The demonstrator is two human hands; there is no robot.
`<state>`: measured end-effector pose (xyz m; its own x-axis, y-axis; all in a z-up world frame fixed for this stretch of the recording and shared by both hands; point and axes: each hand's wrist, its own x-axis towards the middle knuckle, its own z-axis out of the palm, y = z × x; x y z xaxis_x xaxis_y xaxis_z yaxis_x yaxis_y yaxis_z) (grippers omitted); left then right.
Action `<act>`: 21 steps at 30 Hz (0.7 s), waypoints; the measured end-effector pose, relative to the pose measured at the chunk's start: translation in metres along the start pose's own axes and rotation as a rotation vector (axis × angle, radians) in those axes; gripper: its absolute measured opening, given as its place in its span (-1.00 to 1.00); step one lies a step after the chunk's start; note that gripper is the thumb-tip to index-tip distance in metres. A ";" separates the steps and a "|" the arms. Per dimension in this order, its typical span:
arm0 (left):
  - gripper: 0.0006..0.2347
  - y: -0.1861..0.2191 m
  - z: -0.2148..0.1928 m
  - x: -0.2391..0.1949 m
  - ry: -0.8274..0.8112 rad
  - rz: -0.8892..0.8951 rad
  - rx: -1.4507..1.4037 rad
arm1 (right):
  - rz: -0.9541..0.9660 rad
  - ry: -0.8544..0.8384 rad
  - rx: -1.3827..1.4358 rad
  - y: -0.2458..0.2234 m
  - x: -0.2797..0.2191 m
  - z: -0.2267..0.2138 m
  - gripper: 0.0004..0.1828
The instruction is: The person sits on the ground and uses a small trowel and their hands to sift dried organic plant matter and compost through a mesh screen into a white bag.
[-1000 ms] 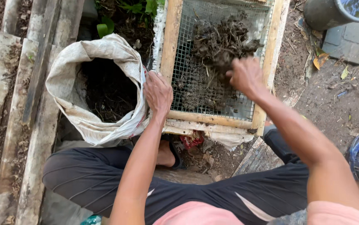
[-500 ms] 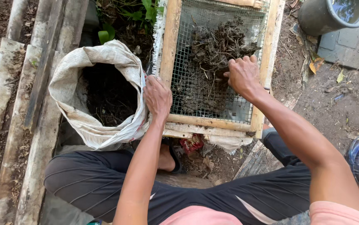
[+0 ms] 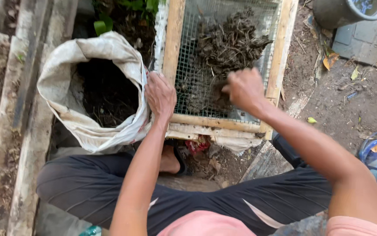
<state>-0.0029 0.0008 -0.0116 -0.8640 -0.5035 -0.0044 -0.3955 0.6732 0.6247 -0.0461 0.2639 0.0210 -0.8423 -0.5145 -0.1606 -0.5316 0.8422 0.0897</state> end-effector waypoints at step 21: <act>-0.72 -0.004 0.000 -0.003 -0.057 -0.014 0.027 | -0.090 0.391 -0.118 0.027 0.061 0.062 -0.78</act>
<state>0.0014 -0.0004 -0.0145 -0.8742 -0.4822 -0.0581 -0.4155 0.6807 0.6034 -0.1065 0.2649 -0.0474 -0.7500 -0.6270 0.2106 -0.5924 0.7784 0.2078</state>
